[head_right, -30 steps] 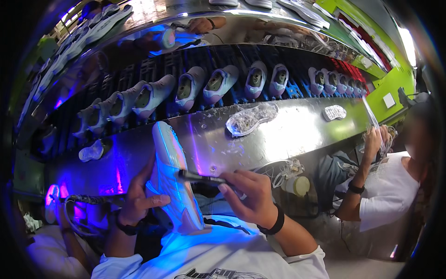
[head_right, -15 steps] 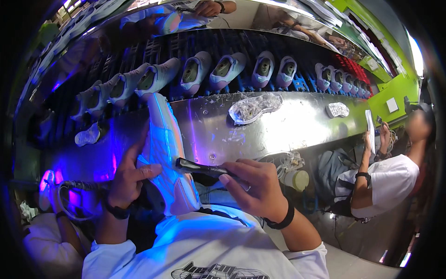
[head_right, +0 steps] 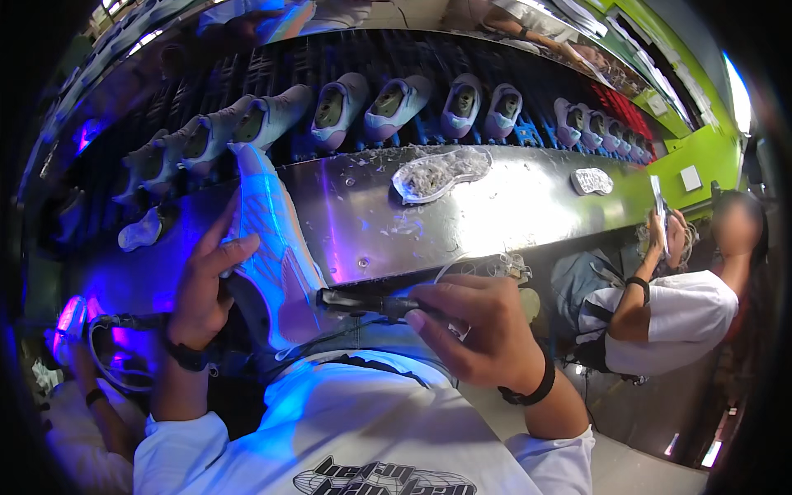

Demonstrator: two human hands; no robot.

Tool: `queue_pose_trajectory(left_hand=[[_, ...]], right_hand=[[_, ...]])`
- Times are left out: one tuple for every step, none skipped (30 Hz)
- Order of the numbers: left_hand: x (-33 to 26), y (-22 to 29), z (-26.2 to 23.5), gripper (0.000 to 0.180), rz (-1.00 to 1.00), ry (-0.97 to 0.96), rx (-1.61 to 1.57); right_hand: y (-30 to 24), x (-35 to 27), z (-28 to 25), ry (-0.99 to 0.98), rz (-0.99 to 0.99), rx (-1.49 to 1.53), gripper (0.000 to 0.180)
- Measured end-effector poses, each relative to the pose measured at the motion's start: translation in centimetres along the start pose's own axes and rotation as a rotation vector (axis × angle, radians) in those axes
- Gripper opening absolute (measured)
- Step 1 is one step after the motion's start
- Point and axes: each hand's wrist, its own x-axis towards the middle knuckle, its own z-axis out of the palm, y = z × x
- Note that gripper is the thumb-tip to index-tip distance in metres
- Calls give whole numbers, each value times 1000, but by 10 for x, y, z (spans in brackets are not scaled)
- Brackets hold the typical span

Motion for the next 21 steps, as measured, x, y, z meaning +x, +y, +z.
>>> queue_pose_trajectory(left_hand=[[2,-3,2,74,-12,18,-62],[4,-6,2,72,4,-16,30],[5,-9,-3,71,21,-50,122],[6,-12,-10,69,43,-78,214],[6,-15,-18,69,63,-107,307],[7,-19,-25,69,84,-136,400],[8,-22,-27,70,83,-156,429],[10,-26,-29,71,81,-177,457],[11,-30,-29,73,54,-185,419],[9,-30,-27,73,48,-191,392],[7,-30,-26,74,42,-198,364],[2,-27,-20,73,57,-205,348],[-1,-27,-19,70,123,-230,436],[-4,-26,-17,69,189,-246,522],[-6,-27,-22,68,307,-276,710],[-7,-29,-21,72,341,-293,747],[-9,-32,-21,76,376,-310,781],[-10,-37,-18,81,321,-314,664],[-11,-36,-14,84,274,-318,614],[-13,-37,-11,87,228,-319,564],[-16,-31,-9,87,192,-318,582]], right_hand=[[0,1,-3,30,-37,-29,19],[0,2,-6,59,-74,-59,19],[-1,3,-8,88,-112,-88,19],[-2,6,-11,88,-140,-113,19],[-4,10,-16,88,-166,-138,19],[-6,13,-20,87,-192,-162,19],[-6,15,-24,82,-212,-173,18],[-6,16,-28,82,-233,-185,19],[-7,19,-32,83,-256,-196,19],[-8,21,-35,81,-277,-206,19],[-8,24,-37,96,-308,-219,19],[-9,26,-40,92,-319,-232,19],[-11,28,-44,91,-328,-247,19],[-13,30,-48,89,-337,-262,19],[-15,32,-52,71,-347,-283,20],[-14,33,-55,77,-361,-276,21],[-14,35,-56,83,-374,-269,21],[-13,36,-58,90,-388,-261,21],[-11,37,-61,90,-397,-263,22],[-10,38,-63,94,-400,-256,22],[-9,39,-64,98,-403,-250,23]])
